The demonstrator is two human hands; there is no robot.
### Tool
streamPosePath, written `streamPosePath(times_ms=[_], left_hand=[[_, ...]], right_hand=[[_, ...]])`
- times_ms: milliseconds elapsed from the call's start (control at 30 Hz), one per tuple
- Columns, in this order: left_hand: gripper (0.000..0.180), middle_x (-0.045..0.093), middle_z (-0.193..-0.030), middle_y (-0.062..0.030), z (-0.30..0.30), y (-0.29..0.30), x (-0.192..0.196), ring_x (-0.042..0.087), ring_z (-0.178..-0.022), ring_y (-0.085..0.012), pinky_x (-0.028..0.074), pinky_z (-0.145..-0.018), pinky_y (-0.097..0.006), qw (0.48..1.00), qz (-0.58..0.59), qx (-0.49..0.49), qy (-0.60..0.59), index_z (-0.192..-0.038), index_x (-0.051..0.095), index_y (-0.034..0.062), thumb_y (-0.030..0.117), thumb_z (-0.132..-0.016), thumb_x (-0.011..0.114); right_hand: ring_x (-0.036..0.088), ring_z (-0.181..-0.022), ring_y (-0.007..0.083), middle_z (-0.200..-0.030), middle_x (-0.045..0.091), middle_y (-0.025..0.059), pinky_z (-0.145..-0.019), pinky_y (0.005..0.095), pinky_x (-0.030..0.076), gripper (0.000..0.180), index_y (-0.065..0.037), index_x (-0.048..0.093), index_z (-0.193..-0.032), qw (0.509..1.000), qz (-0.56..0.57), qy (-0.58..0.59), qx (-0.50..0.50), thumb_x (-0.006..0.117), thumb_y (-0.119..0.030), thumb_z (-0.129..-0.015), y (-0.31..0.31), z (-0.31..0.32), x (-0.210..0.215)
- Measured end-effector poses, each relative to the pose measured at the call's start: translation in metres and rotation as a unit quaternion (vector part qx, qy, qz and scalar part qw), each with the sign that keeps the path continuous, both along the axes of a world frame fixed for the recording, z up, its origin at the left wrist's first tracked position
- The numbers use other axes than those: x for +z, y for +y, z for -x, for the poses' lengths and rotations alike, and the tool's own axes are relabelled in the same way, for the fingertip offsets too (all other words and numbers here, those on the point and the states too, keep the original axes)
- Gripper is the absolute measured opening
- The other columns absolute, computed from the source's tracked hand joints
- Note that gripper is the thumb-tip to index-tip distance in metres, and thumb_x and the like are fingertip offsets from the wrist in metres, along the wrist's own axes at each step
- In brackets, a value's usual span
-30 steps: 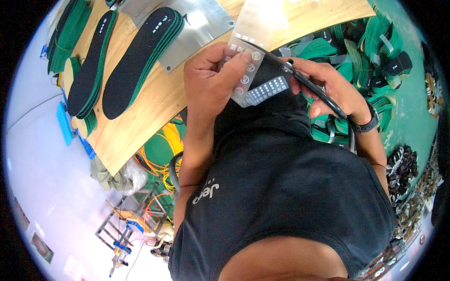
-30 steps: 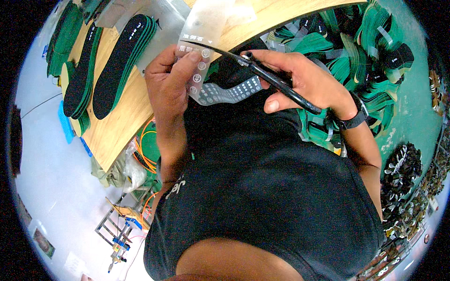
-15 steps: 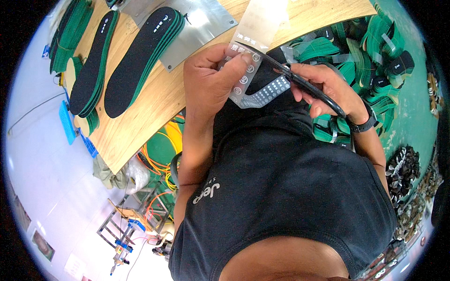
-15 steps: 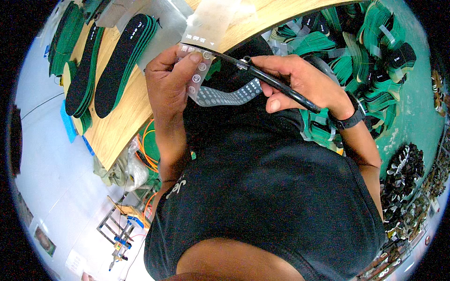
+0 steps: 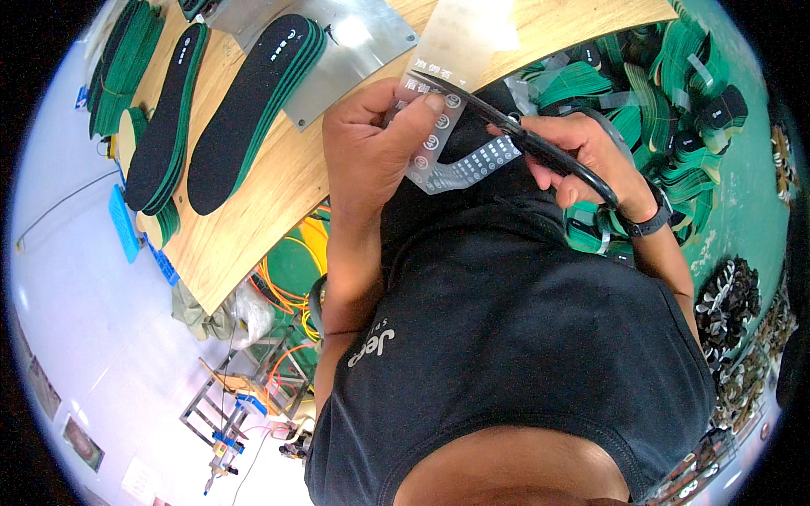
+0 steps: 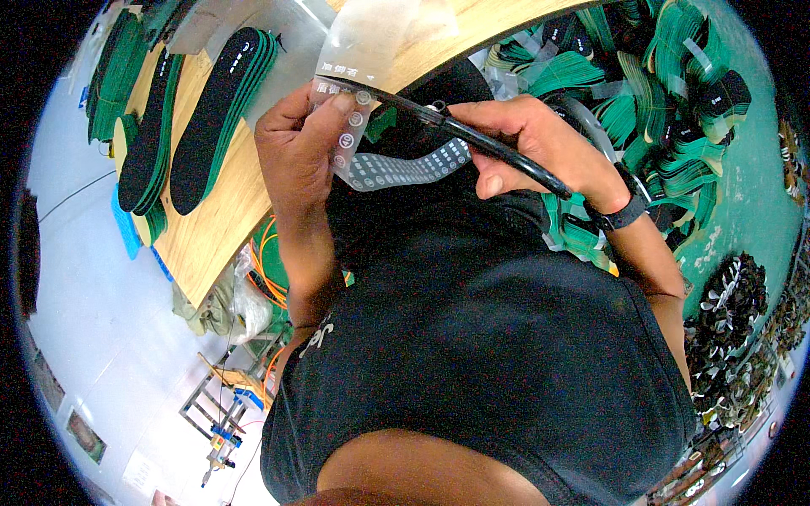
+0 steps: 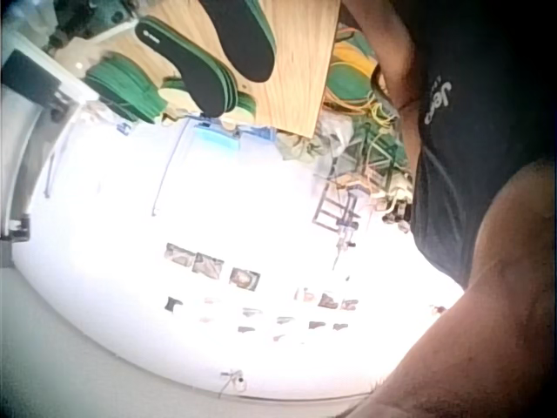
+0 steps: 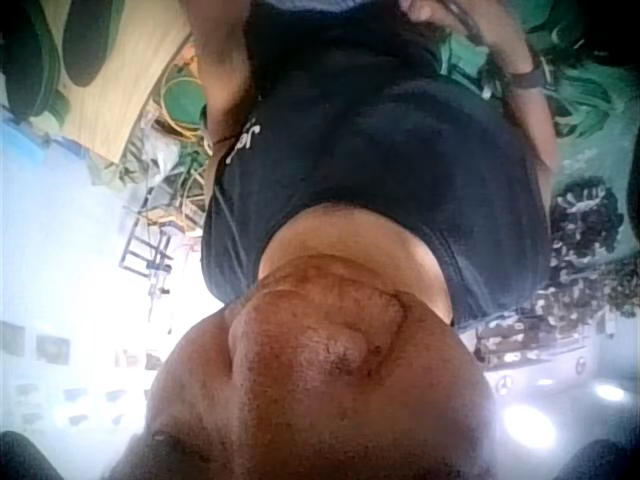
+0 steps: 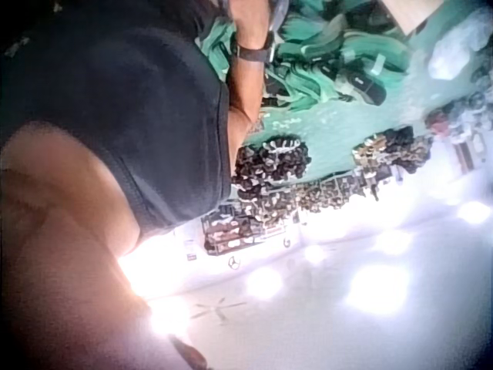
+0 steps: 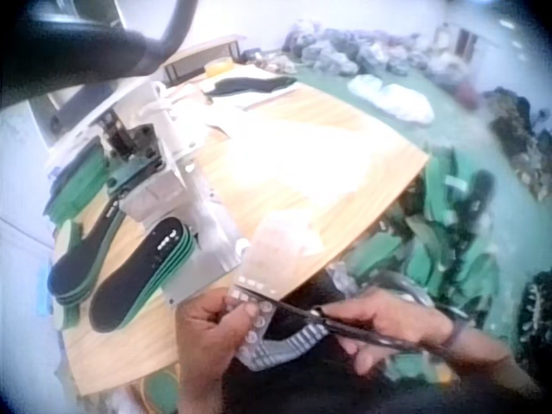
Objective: The person applies adhesive stickers to shoe insoles by hand and using shears to cut the sticker sheet. The person peels stickers from a transparent sheet, aligns them onto the heel area of green and black insoles, and uses shears to trim the sheet before applying a final larger label from a blue packet.
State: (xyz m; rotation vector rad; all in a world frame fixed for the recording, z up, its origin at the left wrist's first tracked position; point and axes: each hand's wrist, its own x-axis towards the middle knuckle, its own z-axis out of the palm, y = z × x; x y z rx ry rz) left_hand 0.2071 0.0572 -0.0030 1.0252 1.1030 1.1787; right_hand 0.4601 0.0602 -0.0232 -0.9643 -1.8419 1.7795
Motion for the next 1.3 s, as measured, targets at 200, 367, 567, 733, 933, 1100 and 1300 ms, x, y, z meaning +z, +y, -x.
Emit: streamPosePath(times_ms=[200,367,567,733,933,1100,1300], left_hand=[[0.012,0.063,-0.066,0.0015,0.000,-0.002,-0.001,0.050,-0.053,-0.0011,0.035,-0.046,-0.017,1.000,-0.001,-0.003,0.002,-0.087,0.071,-0.0012,0.010,-0.088,0.067],[0.011,0.063,-0.066,0.0019,0.000,-0.006,0.000,0.049,-0.053,-0.0009,0.035,-0.047,-0.017,0.999,-0.014,-0.023,0.031,-0.085,0.071,-0.0007,0.010,-0.086,0.069],[0.012,0.063,-0.065,0.0021,0.001,-0.009,0.005,0.051,-0.053,-0.0012,0.037,-0.047,-0.018,0.993,-0.021,-0.047,0.110,-0.082,0.071,-0.0003,0.011,-0.085,0.071],[0.013,0.064,-0.066,0.0010,0.007,-0.021,0.013,0.053,-0.053,-0.0027,0.039,-0.048,-0.019,0.991,0.012,-0.085,0.105,-0.086,0.072,-0.0009,0.012,-0.086,0.069],[0.013,0.068,-0.097,-0.0136,0.018,-0.008,0.013,0.064,-0.086,-0.0165,0.049,-0.074,-0.028,0.965,-0.160,0.032,0.205,-0.089,0.072,0.0005,0.013,-0.086,0.068],[0.020,0.062,-0.107,-0.0213,-0.011,0.040,-0.022,0.057,-0.102,-0.0374,0.043,-0.092,-0.047,0.821,-0.400,0.091,0.397,-0.076,0.066,0.0015,0.019,-0.085,0.062],[0.018,0.066,-0.089,-0.0101,-0.069,-0.026,-0.022,0.064,-0.087,-0.0285,0.051,-0.073,-0.040,0.845,-0.345,-0.298,0.278,-0.082,0.065,0.0074,0.023,-0.089,0.059]], right_hand=[[0.048,-0.060,0.0016,-0.071,0.056,-0.0061,-0.051,0.0172,0.034,0.106,-0.002,0.051,-0.136,0.998,0.044,0.040,-0.027,0.085,-0.063,-0.056,-0.007,0.003,-0.007],[0.044,-0.058,0.0018,-0.075,0.055,-0.0052,-0.052,0.0172,0.033,0.107,-0.002,0.050,-0.137,0.998,0.044,0.034,-0.020,0.083,-0.065,-0.057,-0.012,0.008,0.002],[0.045,-0.056,0.0022,-0.064,0.049,-0.0077,-0.052,0.0193,0.032,0.098,-0.002,0.054,-0.132,0.998,0.018,0.038,-0.038,0.080,-0.065,-0.062,-0.026,0.004,-0.006],[0.043,-0.058,0.0045,-0.063,0.048,-0.0025,-0.052,0.0225,0.035,0.082,0.002,0.052,-0.133,0.997,-0.050,0.040,-0.035,0.084,-0.043,-0.071,-0.045,-0.006,-0.010],[0.048,-0.056,0.0069,-0.060,0.051,-0.0012,-0.052,0.0237,0.037,0.074,-0.003,0.060,-0.127,0.961,-0.235,-0.029,-0.141,0.071,-0.059,-0.079,-0.039,-0.020,0.017],[0.049,-0.056,0.0060,-0.070,0.056,-0.0009,-0.049,0.0214,0.037,0.060,-0.007,0.053,-0.133,0.888,-0.328,-0.118,-0.298,0.069,-0.042,-0.087,0.040,-0.025,0.039],[0.066,-0.078,0.0241,-0.099,0.070,0.0202,-0.070,0.0375,0.051,0.054,0.002,0.055,-0.124,0.835,-0.246,-0.379,-0.314,0.071,-0.033,-0.086,0.156,0.001,0.091]])
